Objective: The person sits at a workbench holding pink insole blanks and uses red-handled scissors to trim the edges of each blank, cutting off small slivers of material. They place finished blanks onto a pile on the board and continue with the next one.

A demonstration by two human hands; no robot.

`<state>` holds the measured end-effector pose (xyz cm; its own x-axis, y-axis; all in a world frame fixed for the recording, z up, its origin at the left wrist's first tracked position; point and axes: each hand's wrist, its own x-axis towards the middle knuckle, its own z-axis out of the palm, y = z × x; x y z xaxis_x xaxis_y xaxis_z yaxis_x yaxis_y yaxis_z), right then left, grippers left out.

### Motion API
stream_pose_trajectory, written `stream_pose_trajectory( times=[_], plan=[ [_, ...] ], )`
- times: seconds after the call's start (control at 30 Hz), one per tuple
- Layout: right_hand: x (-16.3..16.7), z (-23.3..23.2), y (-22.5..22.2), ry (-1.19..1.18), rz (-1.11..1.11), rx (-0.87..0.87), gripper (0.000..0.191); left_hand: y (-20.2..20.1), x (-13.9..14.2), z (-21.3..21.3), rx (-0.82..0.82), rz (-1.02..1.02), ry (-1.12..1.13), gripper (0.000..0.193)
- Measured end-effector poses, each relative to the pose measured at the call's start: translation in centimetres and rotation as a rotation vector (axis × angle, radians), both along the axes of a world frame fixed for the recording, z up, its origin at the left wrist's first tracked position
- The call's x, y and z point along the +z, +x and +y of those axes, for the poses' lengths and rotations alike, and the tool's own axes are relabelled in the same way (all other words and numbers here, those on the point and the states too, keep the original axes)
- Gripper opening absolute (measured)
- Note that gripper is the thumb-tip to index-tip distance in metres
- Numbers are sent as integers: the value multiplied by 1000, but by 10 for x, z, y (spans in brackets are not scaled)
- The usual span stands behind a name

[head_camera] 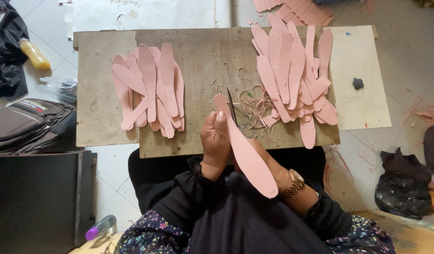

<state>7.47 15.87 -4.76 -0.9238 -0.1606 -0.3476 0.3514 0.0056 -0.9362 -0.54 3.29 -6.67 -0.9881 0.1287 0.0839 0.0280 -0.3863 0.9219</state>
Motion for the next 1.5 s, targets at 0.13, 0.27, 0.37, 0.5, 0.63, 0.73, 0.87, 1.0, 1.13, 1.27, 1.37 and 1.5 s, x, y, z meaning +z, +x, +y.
stream_pose_trajectory(
  times=[0.13,0.27,0.37,0.5,0.63,0.73,0.87,1.0,1.13,1.27,1.37,1.5],
  plan=[
    [-2,-1,1,-104,-89,-44,18,-1,-7,0,4,19,-14,30],
    [-2,-4,-1,-89,-37,-11,21,-1,-7,0,-21,12,60,30],
    [4,-8,-3,-91,-116,-89,23,3,-1,0,-16,-15,-22,26],
    [18,-9,-7,-39,-110,-71,31,4,5,1,-47,-13,-9,25],
    [23,-10,-2,9,-200,-102,36,6,4,2,-29,-19,-41,24],
    [17,-10,-3,-169,-48,-104,31,5,1,3,-34,-18,-13,26],
    [12,-9,-5,-171,-58,-111,37,5,-2,3,-50,-46,15,27],
    [10,-7,-4,-158,-95,-132,44,6,-3,4,-64,-17,-30,27],
    [-4,2,-14,-291,-264,-190,52,-13,-1,-2,-141,-42,62,26],
    [-21,19,-17,-750,-47,-226,63,-33,8,-19,-133,-45,71,21],
    [-24,34,-14,-616,160,-191,68,-40,21,-32,-198,100,-37,23],
    [-15,37,-13,-726,55,-249,36,-45,40,-45,-302,157,-184,22]
  ],
)
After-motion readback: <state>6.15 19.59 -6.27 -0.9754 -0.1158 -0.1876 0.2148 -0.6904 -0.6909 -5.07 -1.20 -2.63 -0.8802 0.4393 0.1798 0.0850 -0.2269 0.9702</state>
